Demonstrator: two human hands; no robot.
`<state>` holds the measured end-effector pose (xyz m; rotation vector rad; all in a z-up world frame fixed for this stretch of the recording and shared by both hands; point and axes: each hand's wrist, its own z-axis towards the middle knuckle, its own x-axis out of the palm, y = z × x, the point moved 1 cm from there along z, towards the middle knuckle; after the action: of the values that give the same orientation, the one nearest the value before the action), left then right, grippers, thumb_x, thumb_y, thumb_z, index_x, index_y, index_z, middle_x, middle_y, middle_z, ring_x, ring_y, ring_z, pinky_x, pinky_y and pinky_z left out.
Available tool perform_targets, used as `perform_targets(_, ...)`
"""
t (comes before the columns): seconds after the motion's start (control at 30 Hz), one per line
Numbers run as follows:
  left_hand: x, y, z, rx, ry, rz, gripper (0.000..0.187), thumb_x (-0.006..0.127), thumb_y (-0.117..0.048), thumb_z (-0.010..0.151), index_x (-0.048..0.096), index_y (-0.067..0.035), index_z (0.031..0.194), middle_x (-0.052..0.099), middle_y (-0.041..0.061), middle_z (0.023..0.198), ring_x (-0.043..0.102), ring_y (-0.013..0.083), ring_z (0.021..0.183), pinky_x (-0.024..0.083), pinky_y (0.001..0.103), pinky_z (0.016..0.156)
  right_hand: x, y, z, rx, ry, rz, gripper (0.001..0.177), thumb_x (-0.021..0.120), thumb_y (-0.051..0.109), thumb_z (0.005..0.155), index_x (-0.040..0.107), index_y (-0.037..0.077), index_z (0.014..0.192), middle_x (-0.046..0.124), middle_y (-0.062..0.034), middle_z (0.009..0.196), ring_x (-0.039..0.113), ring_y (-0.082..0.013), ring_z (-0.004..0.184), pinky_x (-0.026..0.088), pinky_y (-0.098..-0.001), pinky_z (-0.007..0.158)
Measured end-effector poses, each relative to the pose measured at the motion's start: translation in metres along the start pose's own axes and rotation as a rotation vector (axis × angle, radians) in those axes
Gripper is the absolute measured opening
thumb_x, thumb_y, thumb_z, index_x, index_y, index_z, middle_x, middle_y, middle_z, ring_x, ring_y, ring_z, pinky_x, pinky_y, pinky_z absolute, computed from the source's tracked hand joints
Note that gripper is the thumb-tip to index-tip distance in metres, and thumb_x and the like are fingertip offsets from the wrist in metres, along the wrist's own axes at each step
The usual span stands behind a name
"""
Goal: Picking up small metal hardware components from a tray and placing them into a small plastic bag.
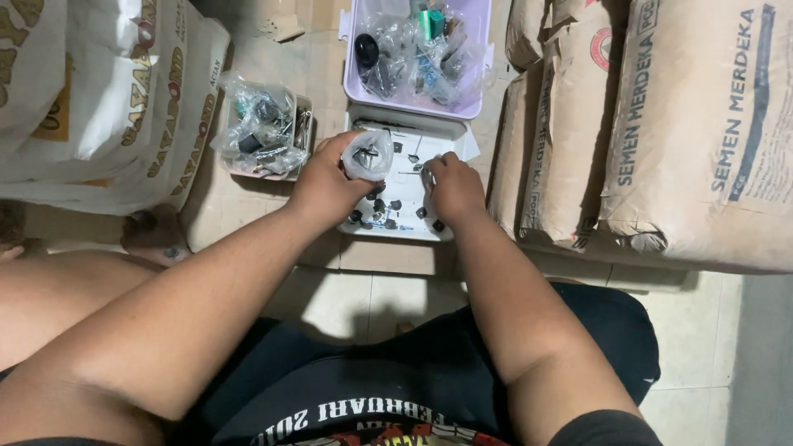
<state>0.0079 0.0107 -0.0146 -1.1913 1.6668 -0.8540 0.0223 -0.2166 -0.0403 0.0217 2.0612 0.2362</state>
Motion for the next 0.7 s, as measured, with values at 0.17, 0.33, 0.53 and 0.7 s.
perform_targets(0.17, 0.0, 0.003, 0.003, -0.005, 0.012, -0.005, 0.06, 0.083, -0.014, 0.078, 0.064, -0.014, 0.135, 0.058, 0.011, 0.134, 0.064, 0.0339, 0.122, 0.054, 0.042, 0.104, 0.013, -0.005, 0.01, 0.032, 0.019, 0.027, 0.037, 0.057, 0.015, 0.104, 0.065, 0.01, 0.14, 0.065, -0.0144, 0.132, 0.067, -0.0317, 0.12, 0.054, -0.0427, 0.1)
perform_targets(0.33, -0.001, -0.003, 0.001, 0.0, 0.013, -0.003, 0.062, 0.084, -0.013, 0.076, 0.064, -0.014, 0.135, 0.058, 0.011, 0.135, 0.065, 0.0339, 0.122, 0.054, 0.042, 0.104, 0.023, -0.006, 0.021, 0.051, 0.019, 0.095, 0.036, 0.06, 0.022, 0.104, 0.067, 0.008, 0.137, 0.069, -0.0149, 0.125, 0.069, -0.0326, 0.115, 0.056, -0.0454, 0.097)
perform_targets(0.53, 0.001, -0.007, -0.004, 0.033, 0.033, -0.068, 0.06, 0.083, -0.01, 0.077, 0.064, -0.011, 0.133, 0.059, 0.015, 0.133, 0.062, 0.0387, 0.124, 0.053, 0.045, 0.105, 0.022, 0.001, 0.022, 0.034, 0.045, 0.01, 0.034, 0.052, 0.006, 0.103, 0.069, 0.004, 0.132, 0.071, -0.016, 0.112, 0.073, -0.0306, 0.106, 0.059, -0.0437, 0.092)
perform_targets(0.7, -0.003, -0.007, -0.001, 0.088, 0.034, -0.018, 0.062, 0.086, -0.012, 0.075, 0.064, -0.01, 0.132, 0.058, 0.014, 0.133, 0.061, 0.0371, 0.127, 0.053, 0.045, 0.106, 0.005, 0.003, 0.012, 0.041, -0.011, 0.23, 0.035, 0.052, 0.001, 0.102, 0.066, -0.002, 0.133, 0.071, -0.0206, 0.114, 0.072, -0.0356, 0.109, 0.059, -0.0481, 0.095)
